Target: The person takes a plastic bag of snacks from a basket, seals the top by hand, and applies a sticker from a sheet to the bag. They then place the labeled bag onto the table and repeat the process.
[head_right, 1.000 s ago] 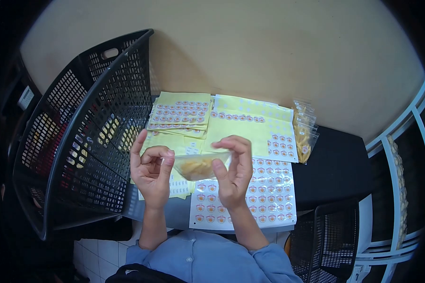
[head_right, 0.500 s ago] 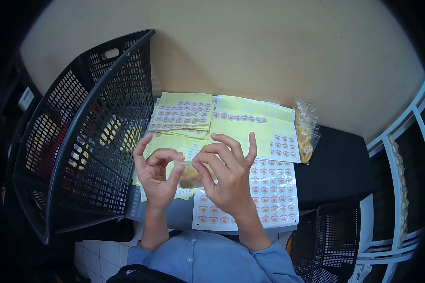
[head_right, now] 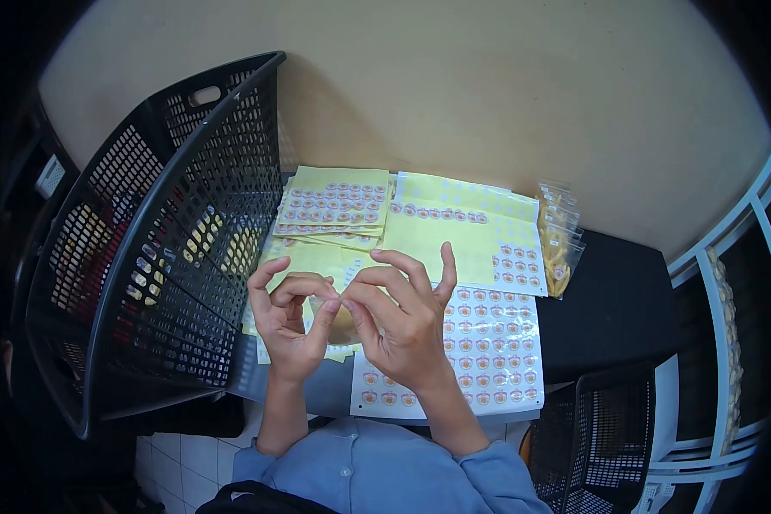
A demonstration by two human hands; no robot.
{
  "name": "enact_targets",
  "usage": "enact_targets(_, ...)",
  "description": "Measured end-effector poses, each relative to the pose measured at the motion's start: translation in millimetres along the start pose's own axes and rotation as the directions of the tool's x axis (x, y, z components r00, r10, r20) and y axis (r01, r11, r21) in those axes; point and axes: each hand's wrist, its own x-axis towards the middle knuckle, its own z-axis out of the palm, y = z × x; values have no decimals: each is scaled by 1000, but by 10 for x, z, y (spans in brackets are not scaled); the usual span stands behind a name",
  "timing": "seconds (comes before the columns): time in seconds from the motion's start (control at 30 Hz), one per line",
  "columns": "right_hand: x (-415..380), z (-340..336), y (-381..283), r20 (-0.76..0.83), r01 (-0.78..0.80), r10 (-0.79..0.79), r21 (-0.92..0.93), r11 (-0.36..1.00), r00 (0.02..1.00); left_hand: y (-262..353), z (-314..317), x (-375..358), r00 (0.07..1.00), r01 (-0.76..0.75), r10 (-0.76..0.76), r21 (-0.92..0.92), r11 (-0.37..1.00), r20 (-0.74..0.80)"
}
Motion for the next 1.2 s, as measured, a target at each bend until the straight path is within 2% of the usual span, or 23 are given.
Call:
enact_targets(0.2,0,31,11,13,-6,6,27,1000,1000,-29,-31,-14,999,-45,45,55,997,13)
enact_targets(0.27,24,16,-1,28,-6,5,33,999,1000,11,-8,-3,997,49,-53,-71,996,-51)
enact_targets(0.37,54,-10,-11,62,-68,65,45,997,996,53,-4,9,991,108,-114,-77,991,-75)
enact_targets(0.67,33,-12,62,81,-47,45,27,999,996,19,-12,26,997,76,-76,-38,996,-17)
enact_targets(1.0,29,18,104,18,-58,57,61,996,998,-2,47,48,992,122,-124,-84,989,-13)
enact_targets(1.2,-6,52,140,-34,-81,84,78,994,996,-16,92,60,995,104,-104,-14,994,-6)
